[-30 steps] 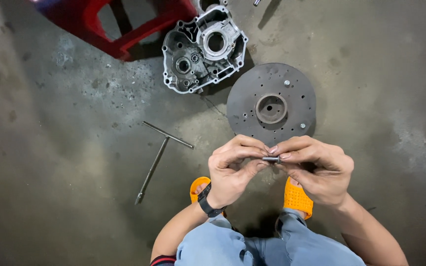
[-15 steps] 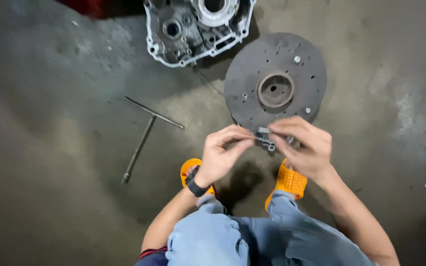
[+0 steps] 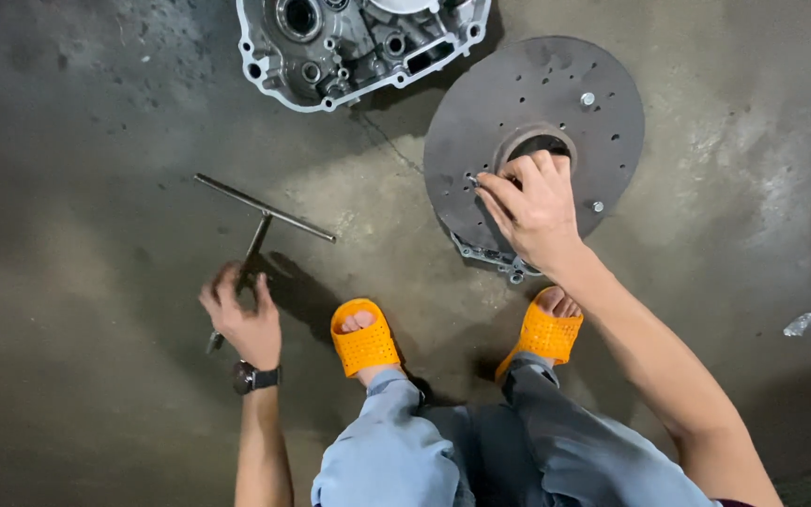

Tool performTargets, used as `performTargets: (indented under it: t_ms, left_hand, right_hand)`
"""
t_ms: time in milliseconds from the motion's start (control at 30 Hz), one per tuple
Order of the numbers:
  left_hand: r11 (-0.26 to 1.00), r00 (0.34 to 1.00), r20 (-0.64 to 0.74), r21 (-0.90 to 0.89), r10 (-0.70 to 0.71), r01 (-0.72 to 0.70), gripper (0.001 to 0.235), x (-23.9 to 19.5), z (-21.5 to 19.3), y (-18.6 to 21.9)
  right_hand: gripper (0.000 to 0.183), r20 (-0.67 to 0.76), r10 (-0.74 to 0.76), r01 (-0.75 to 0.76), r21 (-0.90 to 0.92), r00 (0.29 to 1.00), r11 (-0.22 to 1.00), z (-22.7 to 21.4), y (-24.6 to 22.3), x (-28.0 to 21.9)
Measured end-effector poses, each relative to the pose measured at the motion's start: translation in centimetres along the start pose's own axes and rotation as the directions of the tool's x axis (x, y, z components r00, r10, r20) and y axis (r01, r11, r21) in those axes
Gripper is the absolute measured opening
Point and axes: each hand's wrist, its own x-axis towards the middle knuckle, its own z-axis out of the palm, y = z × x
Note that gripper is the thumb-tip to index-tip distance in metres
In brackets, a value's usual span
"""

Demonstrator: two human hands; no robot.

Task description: Disassembling a motorcycle engine flywheel assembly using a T-handle wrench and a metal rod for leverage while sitting on the floor.

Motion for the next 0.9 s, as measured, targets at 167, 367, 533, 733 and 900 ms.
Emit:
performTargets:
  t_ms: [167,367,533,733,900]
  left_hand:
    - [0.991,0.992,0.097,0.103,0.076,-0.086,0.036,2.2,0.0,-0.1]
    - [0.967,0.986,0.152,0.232,0.066,-0.101,0.019,1.5,1.8,-3.3]
    - [0.988,0.993,0.114,0.143,0.039,-0.055,0.012,2.2,0.4,-1.4]
    - [0.997,0.999,-0.038,-0.066,0.026,-0.028,0.003,2.5,-5.6,4.1]
    - [0.782,0.992,-0.039,-0.611,0.123,-0.121,0.006,5.1,-10.0,13.8]
  right_hand:
    - [0.007,0.068,-0.005,0.008,-0.05,0.998,0.999,0.6,0.3,0.3]
    - [0.004,0.169,-0.064,0.091,-0.157,0.984,0.983,0.1,-0.8,1.8]
    - [0.009,0.239,-0.15,0.207,-0.236,0.959,0.95,1.2,-0.7,1.5]
    - [0.01,0.181,-0.194,0.242,-0.299,0.964,0.923,0.3,-1.4,1.2]
    - [0.01,0.182,-0.263,0.316,-0.402,0.947,0.859,0.0,-1.4,-0.1]
